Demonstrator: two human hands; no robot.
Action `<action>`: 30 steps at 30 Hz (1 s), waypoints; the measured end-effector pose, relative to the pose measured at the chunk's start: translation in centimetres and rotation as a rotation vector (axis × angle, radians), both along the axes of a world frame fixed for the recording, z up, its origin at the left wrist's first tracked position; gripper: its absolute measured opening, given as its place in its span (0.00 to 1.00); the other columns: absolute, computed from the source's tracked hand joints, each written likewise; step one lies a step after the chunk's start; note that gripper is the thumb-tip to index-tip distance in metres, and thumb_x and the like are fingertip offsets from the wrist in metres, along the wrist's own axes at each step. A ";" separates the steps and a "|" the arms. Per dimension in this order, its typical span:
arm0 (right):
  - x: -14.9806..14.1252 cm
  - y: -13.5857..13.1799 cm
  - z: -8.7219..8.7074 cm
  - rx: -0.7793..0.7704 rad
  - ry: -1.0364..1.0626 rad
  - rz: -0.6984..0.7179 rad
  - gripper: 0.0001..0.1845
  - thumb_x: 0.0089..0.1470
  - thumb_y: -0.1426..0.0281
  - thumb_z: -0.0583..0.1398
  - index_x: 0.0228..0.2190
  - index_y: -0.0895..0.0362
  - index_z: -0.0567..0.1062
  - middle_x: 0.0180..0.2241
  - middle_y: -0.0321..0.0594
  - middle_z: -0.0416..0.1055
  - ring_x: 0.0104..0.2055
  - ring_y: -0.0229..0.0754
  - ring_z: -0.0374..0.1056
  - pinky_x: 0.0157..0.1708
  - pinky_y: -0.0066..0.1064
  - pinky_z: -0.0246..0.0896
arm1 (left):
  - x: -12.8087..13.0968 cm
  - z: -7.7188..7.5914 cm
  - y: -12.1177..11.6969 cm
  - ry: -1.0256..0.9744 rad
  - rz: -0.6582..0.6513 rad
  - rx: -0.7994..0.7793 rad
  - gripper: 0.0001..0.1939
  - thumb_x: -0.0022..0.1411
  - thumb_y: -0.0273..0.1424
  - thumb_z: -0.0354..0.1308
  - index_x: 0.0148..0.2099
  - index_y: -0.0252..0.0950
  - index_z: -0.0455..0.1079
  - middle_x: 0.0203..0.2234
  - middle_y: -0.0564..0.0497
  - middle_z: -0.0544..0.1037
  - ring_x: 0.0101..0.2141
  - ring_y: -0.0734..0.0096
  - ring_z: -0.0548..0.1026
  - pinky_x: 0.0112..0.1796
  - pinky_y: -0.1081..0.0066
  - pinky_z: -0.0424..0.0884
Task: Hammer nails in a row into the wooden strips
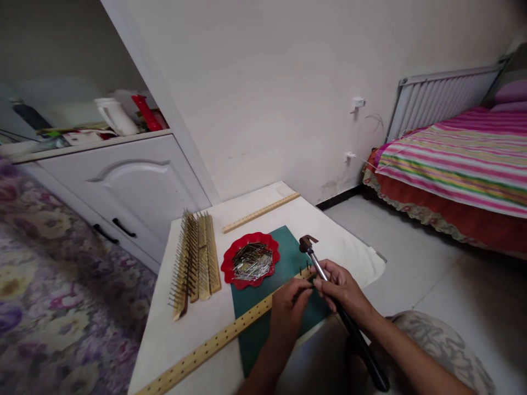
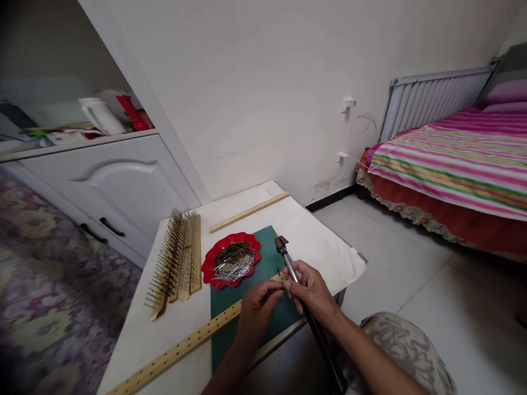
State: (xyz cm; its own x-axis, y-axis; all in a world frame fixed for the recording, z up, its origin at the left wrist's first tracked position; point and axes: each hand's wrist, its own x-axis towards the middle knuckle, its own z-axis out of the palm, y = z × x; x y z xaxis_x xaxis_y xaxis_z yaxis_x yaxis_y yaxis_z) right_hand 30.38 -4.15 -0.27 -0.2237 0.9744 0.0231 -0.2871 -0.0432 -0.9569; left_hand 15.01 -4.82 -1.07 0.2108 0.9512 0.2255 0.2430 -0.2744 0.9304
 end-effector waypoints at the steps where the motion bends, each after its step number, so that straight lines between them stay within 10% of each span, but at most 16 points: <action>1: 0.0 -0.1 0.0 -0.003 -0.001 0.006 0.16 0.46 0.62 0.64 0.34 0.56 0.67 0.16 0.23 0.65 0.08 0.25 0.53 0.08 0.17 0.44 | 0.0 0.1 -0.1 0.058 -0.007 0.073 0.06 0.58 0.30 0.55 0.33 0.38 0.73 0.29 0.51 0.77 0.33 0.68 0.73 0.37 0.70 0.67; 16: 1.8 -0.4 0.8 0.000 -0.041 -0.029 0.15 0.51 0.61 0.61 0.37 0.57 0.68 0.17 0.25 0.66 0.08 0.26 0.54 0.09 0.19 0.40 | 0.1 -4.0 3.3 0.232 0.254 0.078 0.07 0.57 0.32 0.53 0.32 0.37 0.70 0.25 0.54 0.75 0.28 0.71 0.72 0.30 0.74 0.66; 30: 1.9 -0.7 1.1 -0.013 -0.046 0.015 0.16 0.50 0.60 0.61 0.36 0.57 0.68 0.16 0.25 0.66 0.07 0.27 0.54 0.09 0.19 0.41 | 0.3 -3.9 3.7 0.345 0.254 0.125 0.07 0.58 0.31 0.52 0.32 0.38 0.71 0.26 0.54 0.75 0.29 0.71 0.72 0.31 0.74 0.64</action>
